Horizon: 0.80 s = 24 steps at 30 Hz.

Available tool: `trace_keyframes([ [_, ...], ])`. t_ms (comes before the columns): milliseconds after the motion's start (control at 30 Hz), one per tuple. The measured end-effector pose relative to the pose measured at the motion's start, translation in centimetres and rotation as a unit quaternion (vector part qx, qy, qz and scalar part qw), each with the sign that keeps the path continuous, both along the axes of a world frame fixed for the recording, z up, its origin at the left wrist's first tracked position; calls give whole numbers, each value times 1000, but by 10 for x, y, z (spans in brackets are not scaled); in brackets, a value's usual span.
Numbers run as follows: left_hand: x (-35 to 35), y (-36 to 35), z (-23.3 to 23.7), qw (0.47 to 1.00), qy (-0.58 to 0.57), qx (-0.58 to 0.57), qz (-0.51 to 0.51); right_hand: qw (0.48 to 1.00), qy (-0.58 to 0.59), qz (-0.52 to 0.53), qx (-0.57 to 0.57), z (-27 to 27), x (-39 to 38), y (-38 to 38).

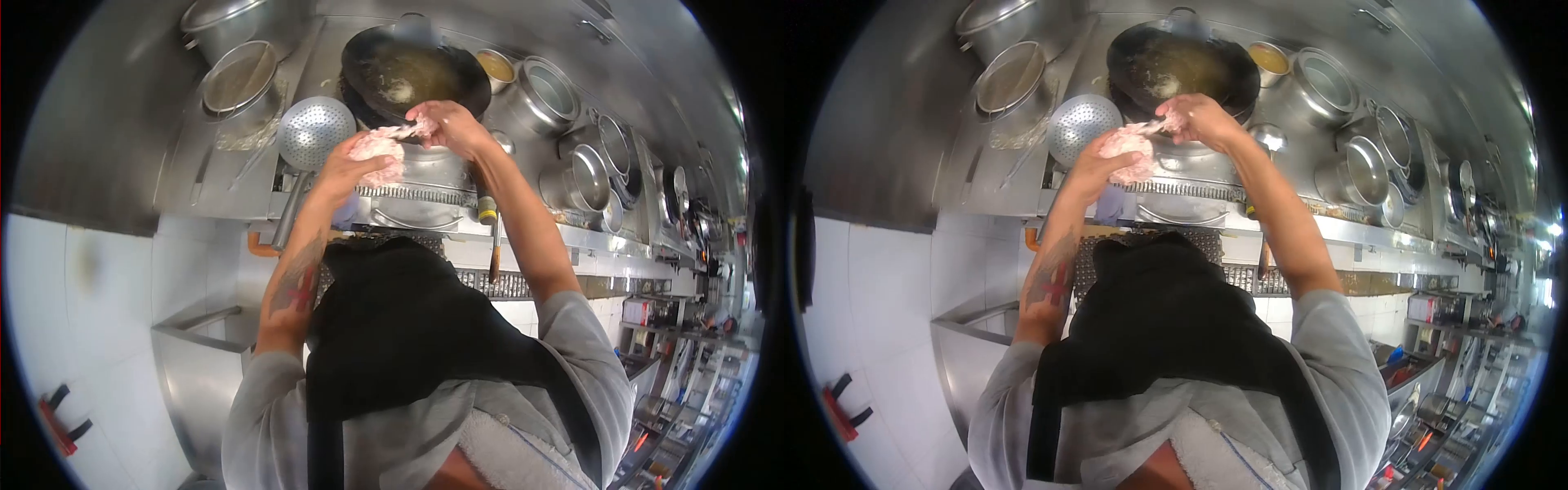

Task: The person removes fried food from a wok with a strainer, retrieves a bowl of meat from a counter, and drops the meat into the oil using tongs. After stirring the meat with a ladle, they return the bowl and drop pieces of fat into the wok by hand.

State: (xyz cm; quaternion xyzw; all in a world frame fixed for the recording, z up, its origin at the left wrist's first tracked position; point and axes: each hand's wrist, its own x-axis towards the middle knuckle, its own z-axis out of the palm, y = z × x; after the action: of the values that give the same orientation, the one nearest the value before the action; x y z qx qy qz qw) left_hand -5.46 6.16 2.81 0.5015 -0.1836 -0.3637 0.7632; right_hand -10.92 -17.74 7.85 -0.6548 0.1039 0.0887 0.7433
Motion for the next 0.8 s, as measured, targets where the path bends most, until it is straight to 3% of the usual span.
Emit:
trace_keyframes([
  [133,8,7,-15,998,32,-27,48,987,42,-47,-146,3,7,1],
  [167,9,12,-13,998,37,-39,31,961,33,-25,-274,7,6,-1],
  [200,7,15,-10,998,33,-40,25,960,31,-32,-275,0,5,-9],
  [267,5,18,-3,996,61,-7,70,994,-23,-66,-83,-23,14,-41],
  [300,7,21,-10,995,67,-17,67,995,-24,-91,-41,-26,17,-52],
  [467,6,31,-18,994,84,-15,62,972,20,-209,-105,-21,32,-93],
  [533,0,29,-14,994,80,-10,68,874,43,-274,-398,-4,33,-81],
  [600,-6,22,-12,993,90,-30,65,835,-16,-228,-500,-25,41,-71],
  [667,-12,21,-13,991,103,-46,75,821,19,-64,-567,-55,49,-77],
  [700,-12,19,-14,994,83,-26,72,823,16,-59,-564,-63,49,-79],
  [767,-11,18,-17,997,44,7,65,702,-71,-56,-706,-69,48,-86],
  [800,-9,14,-14,997,42,5,69,700,-76,-55,-708,-55,48,-75],
])
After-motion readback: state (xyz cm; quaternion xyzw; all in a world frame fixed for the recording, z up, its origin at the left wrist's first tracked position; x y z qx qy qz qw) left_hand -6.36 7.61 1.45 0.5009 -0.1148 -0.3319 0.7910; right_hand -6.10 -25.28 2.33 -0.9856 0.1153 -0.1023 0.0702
